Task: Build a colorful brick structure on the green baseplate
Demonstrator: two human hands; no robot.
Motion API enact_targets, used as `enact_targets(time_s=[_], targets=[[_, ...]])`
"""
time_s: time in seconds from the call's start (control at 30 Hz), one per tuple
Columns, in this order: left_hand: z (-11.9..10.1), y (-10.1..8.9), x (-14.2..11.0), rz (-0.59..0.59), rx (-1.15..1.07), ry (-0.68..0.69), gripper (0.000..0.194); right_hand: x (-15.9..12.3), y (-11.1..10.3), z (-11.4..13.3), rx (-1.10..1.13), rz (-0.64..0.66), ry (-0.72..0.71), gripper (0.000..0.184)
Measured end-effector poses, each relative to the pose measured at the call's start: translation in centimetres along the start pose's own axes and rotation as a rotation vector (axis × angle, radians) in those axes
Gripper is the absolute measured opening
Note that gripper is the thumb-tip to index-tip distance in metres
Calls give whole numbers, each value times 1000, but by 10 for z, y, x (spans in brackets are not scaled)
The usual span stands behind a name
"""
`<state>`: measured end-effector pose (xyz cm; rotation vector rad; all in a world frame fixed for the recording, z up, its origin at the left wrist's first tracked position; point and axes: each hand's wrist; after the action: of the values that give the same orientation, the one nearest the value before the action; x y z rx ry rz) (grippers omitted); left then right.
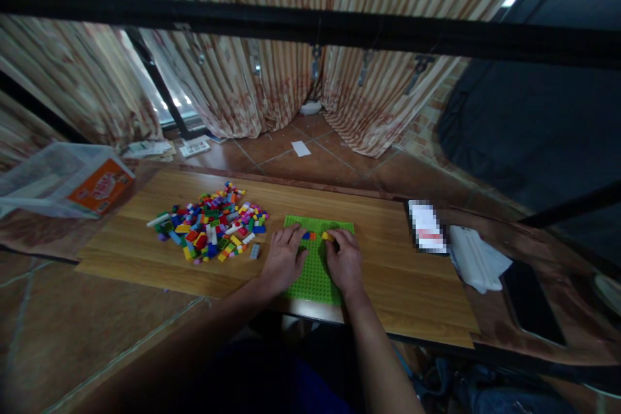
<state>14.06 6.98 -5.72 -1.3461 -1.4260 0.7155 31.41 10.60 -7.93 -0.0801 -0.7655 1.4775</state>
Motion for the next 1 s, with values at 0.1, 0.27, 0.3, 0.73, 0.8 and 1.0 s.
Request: enact_targets(time_s=[0.1, 0.27, 0.3, 0.73, 0.8, 1.0], targets=[[0, 2, -13, 7, -5, 0, 41, -1, 0, 0, -7, -5, -13, 26], [0, 5, -16, 30, 17, 34, 39, -7, 1, 6, -163, 76, -191, 31], [0, 5, -15, 31, 26, 36, 39, -9, 1, 8, -209, 110, -236, 32], [-3, 4, -15, 67, 100, 37, 45, -10, 3, 9, -292, 151, -263, 32], [-4, 3, -15, 73, 94, 32, 45, -10, 3, 9, -267, 150, -254, 31], [-4, 2, -14, 78, 74, 32, 43, -10, 2, 10, -260, 161, -264, 28]])
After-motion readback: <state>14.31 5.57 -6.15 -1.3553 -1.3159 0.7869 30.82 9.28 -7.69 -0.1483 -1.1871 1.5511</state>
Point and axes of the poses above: each hand's wrist, its own x-axis towards the middle knuckle, its own y-axis out of the palm, z = x × y, and after that the axes turned 10 degrees about x, right-handed
